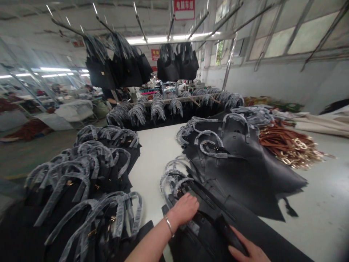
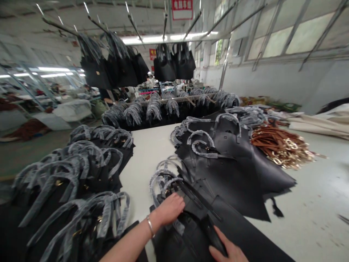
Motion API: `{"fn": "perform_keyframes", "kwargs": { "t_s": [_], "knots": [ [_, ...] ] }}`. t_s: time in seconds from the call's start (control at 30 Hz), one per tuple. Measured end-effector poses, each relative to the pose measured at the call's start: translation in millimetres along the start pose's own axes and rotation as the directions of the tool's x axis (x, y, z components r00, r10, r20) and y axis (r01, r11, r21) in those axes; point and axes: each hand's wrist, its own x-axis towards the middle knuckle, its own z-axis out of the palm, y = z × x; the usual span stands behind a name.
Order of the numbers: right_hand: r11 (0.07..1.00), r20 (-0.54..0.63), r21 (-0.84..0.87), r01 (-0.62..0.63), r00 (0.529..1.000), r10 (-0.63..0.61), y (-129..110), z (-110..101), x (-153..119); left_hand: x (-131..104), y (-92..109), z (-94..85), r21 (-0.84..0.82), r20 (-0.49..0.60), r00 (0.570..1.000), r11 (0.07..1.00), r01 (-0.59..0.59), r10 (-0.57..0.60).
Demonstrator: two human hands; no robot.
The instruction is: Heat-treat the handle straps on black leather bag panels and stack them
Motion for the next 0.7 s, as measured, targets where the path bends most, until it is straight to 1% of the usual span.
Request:
{"fn": "perform_keyframes", "kwargs": {
  "t_s": [0.03,0.07,0.1,0.13,0.17,0.2,0.23,0.3,0.33,0.4,0.43,0.47,0.53,0.63,0.7],
  "knots": [
    [1.0,-0.005,-0.017,-0.004,1.0,0.004,1,1,0,-6,6,-1.2,-0.127,0.024,0.999,0.991,0.047,-0.044],
    [0.999,-0.009,-0.038,-0.003,1.0,0.002,0,1,-1,-12,13,-0.9,-0.297,0.048,0.99,0.945,0.137,-0.129],
    [0.998,-0.019,-0.056,0.004,1.0,-0.005,-1,1,-4,-18,21,0.9,-0.476,0.085,0.968,0.844,0.246,-0.234],
    [0.997,-0.016,-0.076,0.01,1.0,-0.011,-3,1,-8,-24,30,4.3,-0.628,0.14,0.931,0.696,0.346,-0.337],
    [0.995,-0.01,-0.09,0.033,0.999,-0.034,-5,0,-12,-29,40,9.1,-0.734,0.208,0.885,0.531,0.422,-0.416],
    [0.994,-0.011,-0.097,0.043,0.999,-0.045,-9,-2,-18,-33,49,15.1,-0.793,0.277,0.841,0.384,0.473,-0.465],
    [0.995,-0.008,-0.093,0.037,0.999,-0.038,-12,-4,-24,-37,59,21.7,-0.815,0.332,0.807,0.282,0.505,-0.488],
    [0.997,0.02,-0.073,0.025,1.0,-0.023,-19,-10,-36,-43,76,35.0,-0.843,0.396,0.764,0.129,0.523,-0.508],
    [0.998,0.044,-0.059,0.017,0.999,-0.015,-21,-13,-42,-46,84,40.9,-0.866,0.416,0.743,0.022,0.5,-0.524],
    [1.0,0.102,-0.027,0.006,0.995,-0.004,-23,-17,-53,-51,97,49.8,-0.9,0.432,0.712,-0.21,0.382,-0.553],
    [1.0,0.135,-0.007,-0.001,0.991,0.001,-24,-18,-57,-52,103,52.8,-0.9,0.433,0.703,-0.306,0.31,-0.564],
    [1.0,0.168,0.019,-0.007,0.986,0.004,-24,-18,-61,-53,108,54.9,-0.895,0.431,0.698,-0.371,0.249,-0.571],
    [0.997,0.228,0.073,-0.025,0.974,0.008,-24,-16,-64,-53,116,57.2,-0.888,0.422,0.697,-0.418,0.19,-0.579],
    [0.99,0.298,0.133,-0.055,0.955,0.013,-30,-8,-61,-52,124,57.4,-0.897,0.4,0.704,-0.41,0.168,-0.586],
    [0.982,0.292,0.171,-0.077,0.956,0.024,-36,-4,-56,-51,127,56.6,-0.902,0.39,0.709,-0.4,0.165,-0.587]
  ]
}}
